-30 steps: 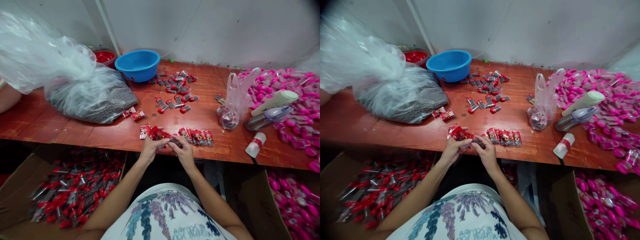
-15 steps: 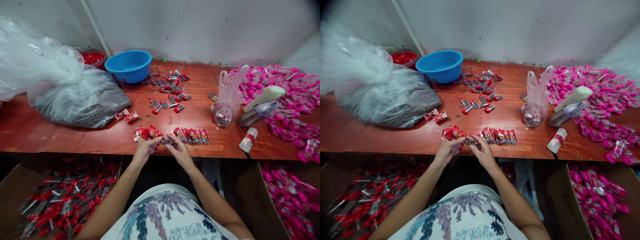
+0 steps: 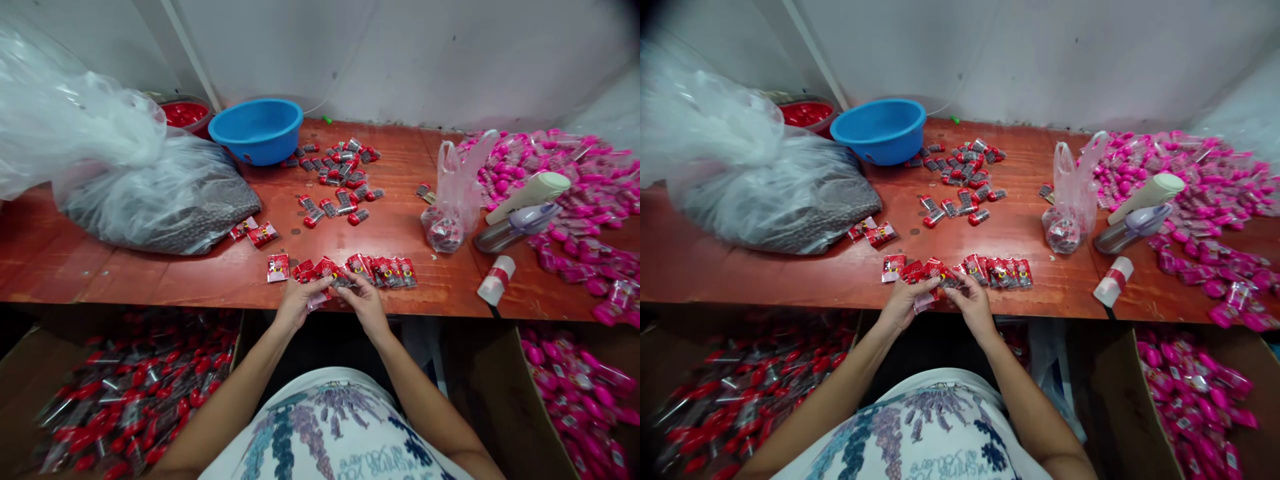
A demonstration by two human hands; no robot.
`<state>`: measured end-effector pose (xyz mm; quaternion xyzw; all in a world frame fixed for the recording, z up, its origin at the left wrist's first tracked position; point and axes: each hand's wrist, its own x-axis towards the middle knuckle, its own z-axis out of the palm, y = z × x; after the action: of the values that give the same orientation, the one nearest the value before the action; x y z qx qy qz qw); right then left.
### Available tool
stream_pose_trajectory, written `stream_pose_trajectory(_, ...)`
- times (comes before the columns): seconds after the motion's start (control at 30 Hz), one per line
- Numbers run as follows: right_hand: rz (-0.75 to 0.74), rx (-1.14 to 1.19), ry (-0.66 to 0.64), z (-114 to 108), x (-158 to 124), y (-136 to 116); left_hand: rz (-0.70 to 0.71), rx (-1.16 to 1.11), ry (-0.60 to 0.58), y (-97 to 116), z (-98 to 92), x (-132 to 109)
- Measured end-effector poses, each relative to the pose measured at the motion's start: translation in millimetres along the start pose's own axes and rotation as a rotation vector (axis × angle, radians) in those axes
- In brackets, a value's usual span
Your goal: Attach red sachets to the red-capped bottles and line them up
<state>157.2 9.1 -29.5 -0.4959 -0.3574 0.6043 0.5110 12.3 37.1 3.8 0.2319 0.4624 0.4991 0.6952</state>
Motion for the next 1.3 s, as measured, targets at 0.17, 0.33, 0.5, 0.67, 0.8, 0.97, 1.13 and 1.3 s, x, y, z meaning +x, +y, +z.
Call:
stream_pose_trajectory(0.17,-0.028,-0.070,0.025,-6.6,0.5,-0.2,-0.060,0.022,-0.051,-5.7,3.6,3.5)
stream_pose_trajectory(0.33,-0.022,-0.129,-0.004,-12.5,-2.2,-9.0,-0.038,0.061,-0.072,-7.5,4.3,5.0)
stream_pose_trajectory(0.5,-0.040,-0.189,0.016,-12.5,-1.7,-8.8,-0.024,0.037,-0.056,-7.5,5.9,2.2)
stream_pose_trajectory(0.67,0.001,-0.168,0.028,-12.9,-1.2,-6.8,-0.143,0.053,-0.048,-7.9,2.1,3.8)
stream_pose_trajectory(0.8,-0.128,-0.293,0.246,-38.9,5.9,-14.8,-0.245,-0.085,-0.053,-8.8,-4.0,8.7)
stream_pose_trajectory(0.97,-0.342,-0.806,0.478,-60.9,13.8,-23.6,-0.197,-0.166,0.012,-8.4,-5.0,10.2)
stream_pose_trajectory(1.13,-0.397,-0.742,0.099,-13.9,14.8,-18.0,-0.060,-0.175,0.037,-9.0,0.4,11.0)
stream_pose_trajectory(1.3,-0.393,-0.742,-0.121,22.1,32.5,-18.9,0.024,-0.147,0.068,-1.7,-9.7,16.7)
